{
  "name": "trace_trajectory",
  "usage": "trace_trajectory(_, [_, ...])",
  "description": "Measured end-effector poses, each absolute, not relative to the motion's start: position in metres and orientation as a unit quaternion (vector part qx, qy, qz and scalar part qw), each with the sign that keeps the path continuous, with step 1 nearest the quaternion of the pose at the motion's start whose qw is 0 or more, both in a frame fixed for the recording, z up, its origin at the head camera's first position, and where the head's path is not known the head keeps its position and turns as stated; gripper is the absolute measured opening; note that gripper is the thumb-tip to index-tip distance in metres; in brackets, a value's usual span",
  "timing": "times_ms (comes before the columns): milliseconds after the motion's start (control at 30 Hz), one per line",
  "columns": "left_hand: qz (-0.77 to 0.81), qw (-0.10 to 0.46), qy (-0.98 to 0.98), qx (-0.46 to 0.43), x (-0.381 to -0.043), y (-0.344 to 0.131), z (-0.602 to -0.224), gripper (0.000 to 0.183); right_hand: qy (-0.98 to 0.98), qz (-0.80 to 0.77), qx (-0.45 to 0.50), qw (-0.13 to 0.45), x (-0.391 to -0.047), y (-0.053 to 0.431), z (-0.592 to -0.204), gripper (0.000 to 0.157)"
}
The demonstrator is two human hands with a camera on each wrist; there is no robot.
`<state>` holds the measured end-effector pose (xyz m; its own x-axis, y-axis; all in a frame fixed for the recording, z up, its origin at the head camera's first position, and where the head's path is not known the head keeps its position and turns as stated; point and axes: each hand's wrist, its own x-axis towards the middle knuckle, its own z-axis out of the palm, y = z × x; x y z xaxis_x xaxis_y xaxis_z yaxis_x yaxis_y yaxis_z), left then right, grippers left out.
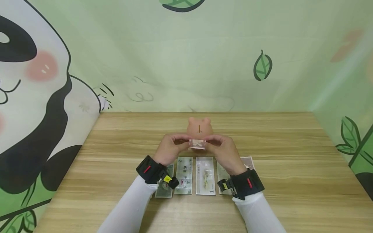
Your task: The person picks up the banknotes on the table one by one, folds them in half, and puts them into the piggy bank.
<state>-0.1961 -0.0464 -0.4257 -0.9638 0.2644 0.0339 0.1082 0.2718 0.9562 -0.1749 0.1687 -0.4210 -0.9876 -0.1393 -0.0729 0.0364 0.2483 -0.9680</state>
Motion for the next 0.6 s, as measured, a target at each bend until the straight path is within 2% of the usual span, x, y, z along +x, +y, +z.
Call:
trace_trajectory(333, [0.616,0.083,0.774,0.117,-0.1964,-0.0487,-0.4243,0.027,0.763,-0.64,-0.039,0.084,-0.1764,0.1692,-0.4213,0.042])
trace_trajectory(600, [0.62,0.095,0.77,0.118,-0.197,-0.0484,-0.4249,0.028,0.769,-0.634,-0.032,0.076,-0.1767,0.1688,-0.4216,0.038])
